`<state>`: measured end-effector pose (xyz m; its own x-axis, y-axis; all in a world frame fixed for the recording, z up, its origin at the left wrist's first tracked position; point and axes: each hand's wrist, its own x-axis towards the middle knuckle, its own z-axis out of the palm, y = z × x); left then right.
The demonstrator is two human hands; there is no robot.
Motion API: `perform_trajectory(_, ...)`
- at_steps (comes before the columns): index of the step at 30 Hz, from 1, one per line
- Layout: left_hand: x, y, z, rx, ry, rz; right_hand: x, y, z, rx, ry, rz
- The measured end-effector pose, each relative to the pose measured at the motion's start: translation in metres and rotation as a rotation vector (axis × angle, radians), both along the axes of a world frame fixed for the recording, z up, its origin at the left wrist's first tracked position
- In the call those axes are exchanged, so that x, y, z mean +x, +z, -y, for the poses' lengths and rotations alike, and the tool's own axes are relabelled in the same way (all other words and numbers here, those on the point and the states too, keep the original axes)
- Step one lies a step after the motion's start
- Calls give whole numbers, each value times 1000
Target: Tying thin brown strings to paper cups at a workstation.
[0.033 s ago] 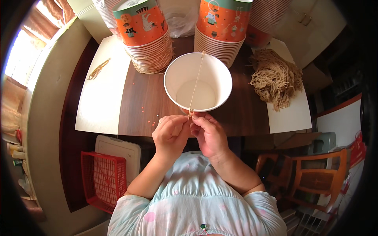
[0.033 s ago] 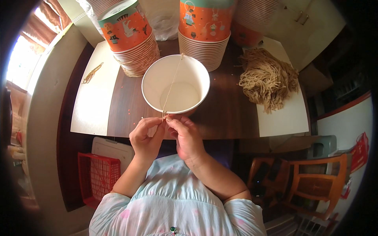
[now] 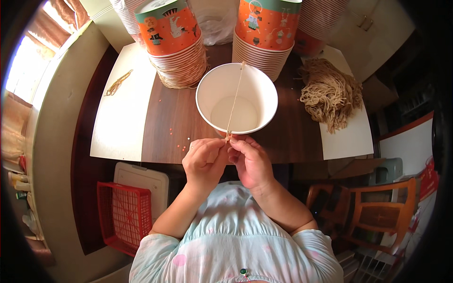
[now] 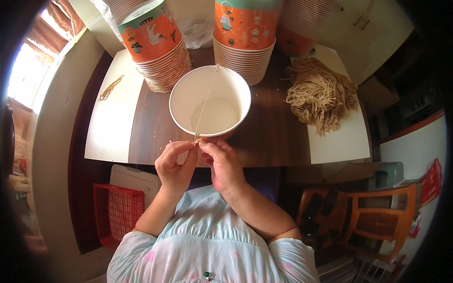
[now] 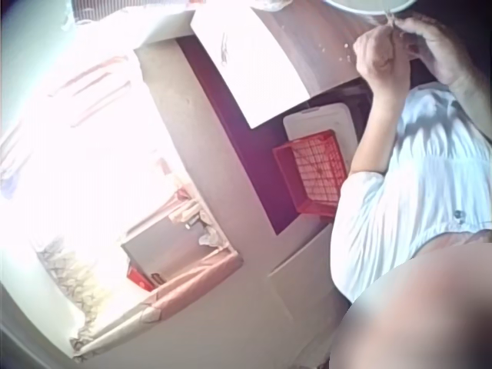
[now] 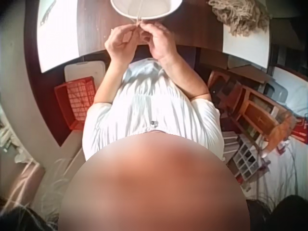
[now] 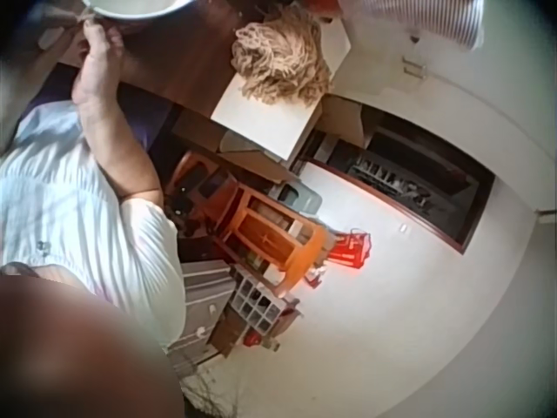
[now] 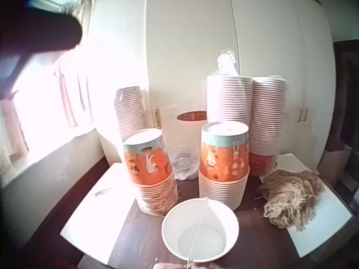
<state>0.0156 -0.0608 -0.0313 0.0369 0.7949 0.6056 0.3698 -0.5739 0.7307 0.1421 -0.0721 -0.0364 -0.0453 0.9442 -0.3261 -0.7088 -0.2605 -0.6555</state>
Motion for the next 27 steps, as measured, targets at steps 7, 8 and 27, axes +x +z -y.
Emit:
perform_trajectory(7,-5,3,0,-99,-108,33,0,5,-5,-57,43,8)
perform_trajectory(8,-6,3,2,-276,-139,193,2,2,-6,-56,43,8)
perform_trajectory(27,-14,2,-12,-524,-262,512,28,35,-12,1027,-397,1742)
